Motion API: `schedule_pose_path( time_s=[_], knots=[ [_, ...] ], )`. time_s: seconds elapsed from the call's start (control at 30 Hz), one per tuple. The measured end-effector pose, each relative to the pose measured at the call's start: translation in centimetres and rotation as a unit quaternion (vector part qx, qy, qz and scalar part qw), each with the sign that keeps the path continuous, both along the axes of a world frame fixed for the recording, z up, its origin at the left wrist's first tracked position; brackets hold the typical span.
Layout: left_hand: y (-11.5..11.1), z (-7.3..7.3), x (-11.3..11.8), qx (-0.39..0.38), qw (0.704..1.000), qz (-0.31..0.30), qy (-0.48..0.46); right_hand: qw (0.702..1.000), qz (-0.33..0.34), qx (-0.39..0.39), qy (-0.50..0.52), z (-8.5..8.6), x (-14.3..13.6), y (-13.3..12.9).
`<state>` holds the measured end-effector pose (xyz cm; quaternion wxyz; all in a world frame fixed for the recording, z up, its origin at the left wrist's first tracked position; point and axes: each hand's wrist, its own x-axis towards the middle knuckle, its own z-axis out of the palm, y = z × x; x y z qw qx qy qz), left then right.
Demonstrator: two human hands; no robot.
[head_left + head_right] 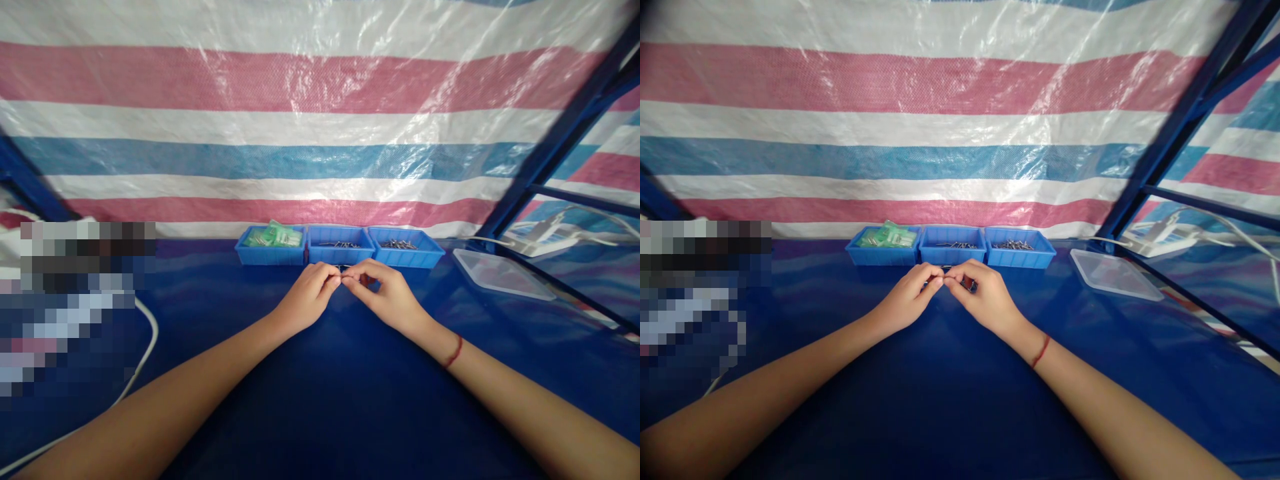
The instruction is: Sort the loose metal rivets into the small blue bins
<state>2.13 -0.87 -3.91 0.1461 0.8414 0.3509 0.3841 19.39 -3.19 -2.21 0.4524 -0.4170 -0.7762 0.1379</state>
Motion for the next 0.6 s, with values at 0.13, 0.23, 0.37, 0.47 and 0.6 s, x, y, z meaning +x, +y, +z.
schedule_pose_path(
  time_s=[0.13, 0.23, 0.37, 0.47, 0.6],
  knots=[
    [-0.27, 0.15, 0.1, 0.016, 1.0, -0.007, 0.0, 1.0, 0.001, 0.007, 0.009, 0.09, 0.02, -0.15],
    [-0.44, 0.27, 0.21, 0.019, 0.999, -0.035, 0.013, 1.0, 0.006, 0.015, 0.015, 0.25, 0.06, -0.29],
    [-0.6, 0.44, 0.24, 0.019, 0.999, -0.039, 0.011, 1.0, 0.009, 0.023, 0.016, 0.44, 0.08, -0.32],
    [-0.71, 0.61, 0.21, 0.024, 0.999, -0.017, -0.017, 0.999, 0.003, 0.033, 0.01, 0.41, 0.23, -0.1],
    [-0.82, 0.81, 0.22, 0.043, 0.998, 0.004, -0.05, 1.0, -0.001, 0.028, -0.008, 0.28, 0.52, 0.21]
  ],
)
